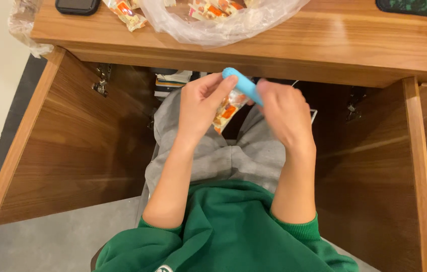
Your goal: The person sits under a desk and repeatedly picks small snack packets from a plastic bag, folds the open ends, and seals them with a blue handheld heat sealer. Sealed packets are placed back into the bag. The person briefly moves the bag and discards a few packets into a nearby bin before continuing to seal more packets.
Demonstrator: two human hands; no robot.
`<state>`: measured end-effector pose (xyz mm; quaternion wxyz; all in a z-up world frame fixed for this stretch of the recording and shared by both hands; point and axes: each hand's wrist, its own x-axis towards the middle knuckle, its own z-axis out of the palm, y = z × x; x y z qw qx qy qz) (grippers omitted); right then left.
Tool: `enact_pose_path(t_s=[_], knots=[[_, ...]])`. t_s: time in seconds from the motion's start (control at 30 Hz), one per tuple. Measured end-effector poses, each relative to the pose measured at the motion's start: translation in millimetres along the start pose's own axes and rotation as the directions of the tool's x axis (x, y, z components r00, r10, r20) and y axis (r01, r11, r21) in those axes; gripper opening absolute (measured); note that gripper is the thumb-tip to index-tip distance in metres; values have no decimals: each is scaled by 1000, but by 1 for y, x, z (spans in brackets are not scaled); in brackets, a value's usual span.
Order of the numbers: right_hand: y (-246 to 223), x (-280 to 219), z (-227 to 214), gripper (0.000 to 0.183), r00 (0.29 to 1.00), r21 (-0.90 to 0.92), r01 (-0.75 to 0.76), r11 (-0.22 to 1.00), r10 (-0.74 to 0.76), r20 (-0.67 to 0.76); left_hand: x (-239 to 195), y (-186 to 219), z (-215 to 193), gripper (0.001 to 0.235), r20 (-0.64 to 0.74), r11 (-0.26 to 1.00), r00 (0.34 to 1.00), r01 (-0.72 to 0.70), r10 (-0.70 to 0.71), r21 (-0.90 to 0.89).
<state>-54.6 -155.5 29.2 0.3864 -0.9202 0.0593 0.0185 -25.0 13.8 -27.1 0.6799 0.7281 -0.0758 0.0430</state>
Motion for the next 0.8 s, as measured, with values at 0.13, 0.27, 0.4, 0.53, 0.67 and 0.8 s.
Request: enact_pose_path(t_s=[0.13, 0.27, 0.4, 0.53, 0.67, 0.8], knots=[[1, 0, 7, 28, 994, -103, 73, 992, -64, 87, 2, 5, -9, 22, -15, 999, 1000, 8, -8, 31], [0, 7, 15, 37, 1000, -206, 21, 978, -17, 19, 4, -6, -8, 22, -8, 998, 1000, 24, -23, 55], [4, 13, 24, 32, 989, -308, -126, 943, 96, -112, 5, -1, -2, 24, -33, 988, 998, 64, -59, 141], [15, 19, 34, 32, 983, -326, -169, 930, 134, -125, 0, 28, -4, 25, -33, 975, 993, 117, -113, 190], [-11, 11, 9, 19, 993, -309, -95, 946, 67, -101, -16, 80, -15, 28, -7, 973, 993, 114, -115, 200], [-22, 17, -11, 28, 999, -493, -37, 869, 15, -48, -50, 151, -11, 60, 30, 936, 939, -344, 343, 73]])
